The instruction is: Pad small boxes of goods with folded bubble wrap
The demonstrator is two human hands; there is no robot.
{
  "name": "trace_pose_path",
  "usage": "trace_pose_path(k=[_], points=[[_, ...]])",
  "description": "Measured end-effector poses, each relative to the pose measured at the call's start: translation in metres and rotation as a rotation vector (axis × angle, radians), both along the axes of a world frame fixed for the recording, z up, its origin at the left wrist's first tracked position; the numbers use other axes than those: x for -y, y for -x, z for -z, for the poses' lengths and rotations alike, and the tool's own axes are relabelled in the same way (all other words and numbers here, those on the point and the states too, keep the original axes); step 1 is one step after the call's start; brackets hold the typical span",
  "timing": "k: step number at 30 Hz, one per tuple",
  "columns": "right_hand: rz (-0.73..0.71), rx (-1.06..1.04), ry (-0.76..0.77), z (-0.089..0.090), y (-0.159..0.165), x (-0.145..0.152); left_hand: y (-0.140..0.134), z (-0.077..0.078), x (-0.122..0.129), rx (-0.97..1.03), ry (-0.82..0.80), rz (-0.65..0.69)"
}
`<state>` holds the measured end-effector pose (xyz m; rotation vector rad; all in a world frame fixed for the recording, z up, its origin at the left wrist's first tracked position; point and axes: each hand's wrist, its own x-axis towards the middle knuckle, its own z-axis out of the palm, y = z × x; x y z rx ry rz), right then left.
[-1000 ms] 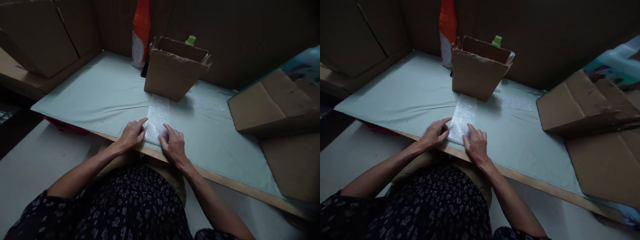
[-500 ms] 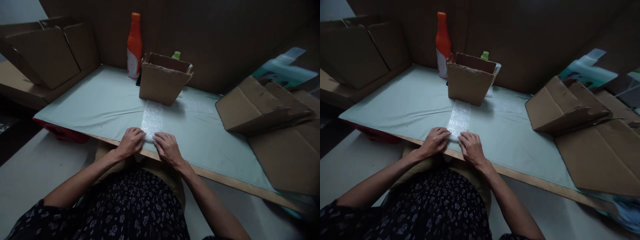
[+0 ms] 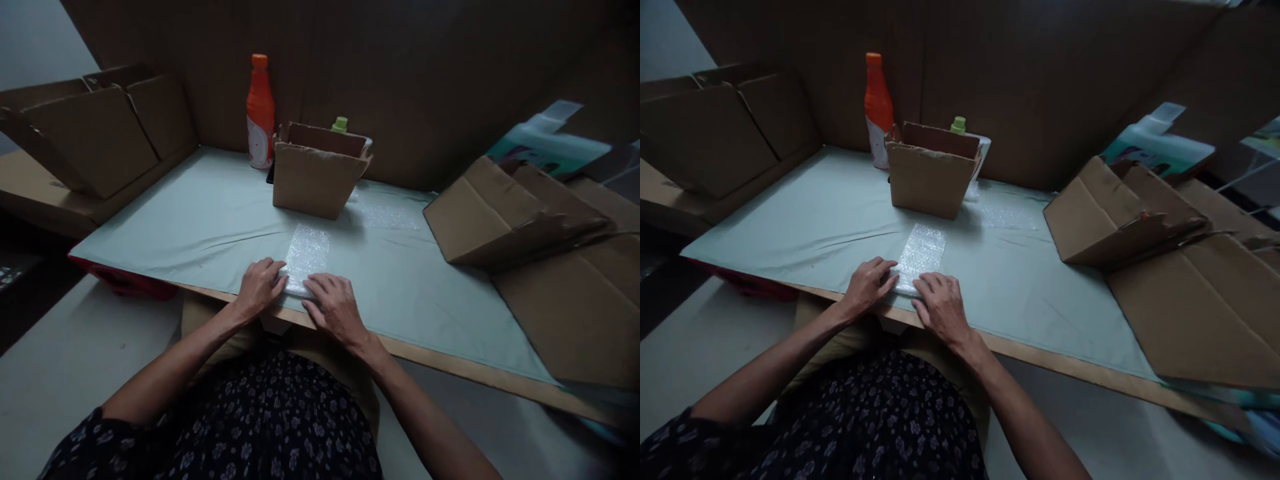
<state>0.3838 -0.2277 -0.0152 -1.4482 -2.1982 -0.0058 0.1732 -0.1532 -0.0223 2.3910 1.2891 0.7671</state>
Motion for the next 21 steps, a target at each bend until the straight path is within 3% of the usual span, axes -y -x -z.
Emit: trace_pose_path(k=[6, 8, 11, 14, 17, 21], points=[[0.006, -0.255, 0.202, -0.007, 0.001, -0.005, 0.014, -0.006, 0.010, 0.053, -0.068, 0.242], [0.035, -0.266, 0.211, -0.010, 0.000, -0.001, 0.013, -0.005, 0.006, 0.044, -0.012, 0.246], [0.086, -0.153, 0.069, -0.010, -0.002, 0.005, 0.005, -0.001, -0.005, 0.023, 0.041, 0.182], [0.034, -0.010, 0.020, -0.008, -0.001, 0.004, -0.003, 0.002, -0.013, 0.024, 0.034, 0.130], [-0.003, -0.038, 0.083, -0.008, -0.002, -0.004, -0.002, 0.002, -0.012, 0.073, -0.059, 0.146], [0.037, -0.279, 0.272, -0.013, -0.010, -0.016, 0.007, -0.004, -0.008, 0.097, -0.048, 0.321]])
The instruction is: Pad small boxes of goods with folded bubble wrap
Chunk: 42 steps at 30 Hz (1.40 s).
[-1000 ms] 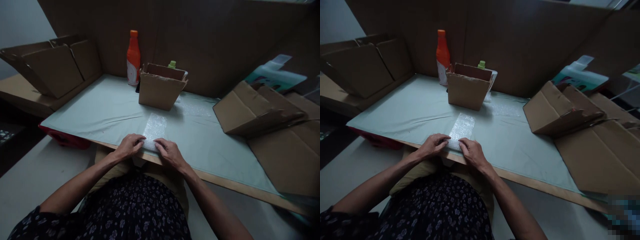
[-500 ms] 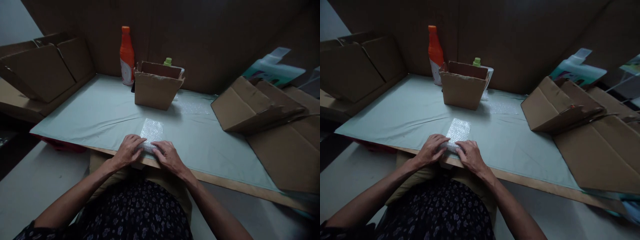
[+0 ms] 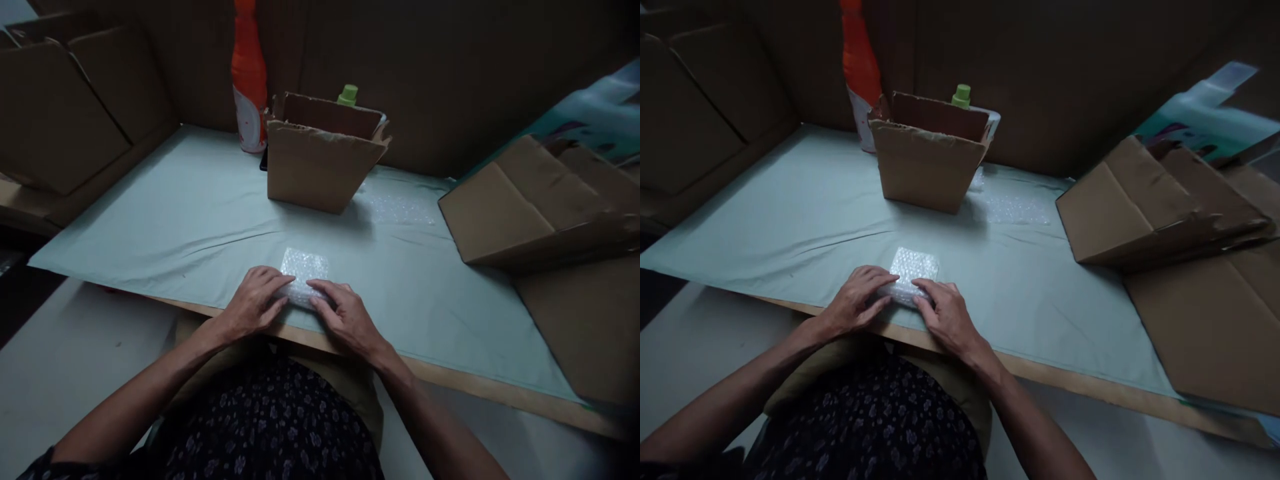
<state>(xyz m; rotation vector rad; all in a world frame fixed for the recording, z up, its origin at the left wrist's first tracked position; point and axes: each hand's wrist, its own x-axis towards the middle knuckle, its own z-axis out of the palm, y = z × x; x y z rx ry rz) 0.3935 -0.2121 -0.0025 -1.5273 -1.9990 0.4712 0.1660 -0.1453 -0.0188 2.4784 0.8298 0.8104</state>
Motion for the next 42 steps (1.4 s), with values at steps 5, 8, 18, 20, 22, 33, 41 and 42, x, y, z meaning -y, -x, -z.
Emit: trace_pose_path(k=[5, 8, 18, 20, 22, 33, 41, 42], points=[[0.054, 0.152, -0.148, -0.004, -0.007, -0.004, -0.014, -0.004, -0.018, -0.149, 0.055, -0.129], [-0.053, 0.306, -0.178, -0.002, -0.005, -0.011, -0.023, -0.006, -0.026, -0.204, 0.056, -0.251], [-0.068, -0.143, 0.139, -0.015, 0.000, -0.044, -0.027, -0.014, 0.023, 0.780, 1.068, -0.502], [-0.130, -0.201, 0.233, -0.019, 0.001, -0.043, -0.034, -0.017, 0.022, 0.826, 1.131, -0.502], [-0.161, -0.257, 0.282, -0.023, -0.004, -0.043, -0.040, -0.022, 0.019, 0.793, 1.115, -0.479], [-0.181, -0.414, 0.433, -0.035, -0.036, -0.056, -0.052, -0.022, -0.009, 0.187, 0.676, 0.003], [-0.083, -0.278, 0.318, -0.095, -0.073, -0.079, -0.055, -0.107, -0.177, 0.245, -0.423, -0.321], [-0.090, -0.255, 0.240, -0.108, -0.077, -0.082, -0.060, -0.106, -0.193, 0.258, -0.425, -0.352]])
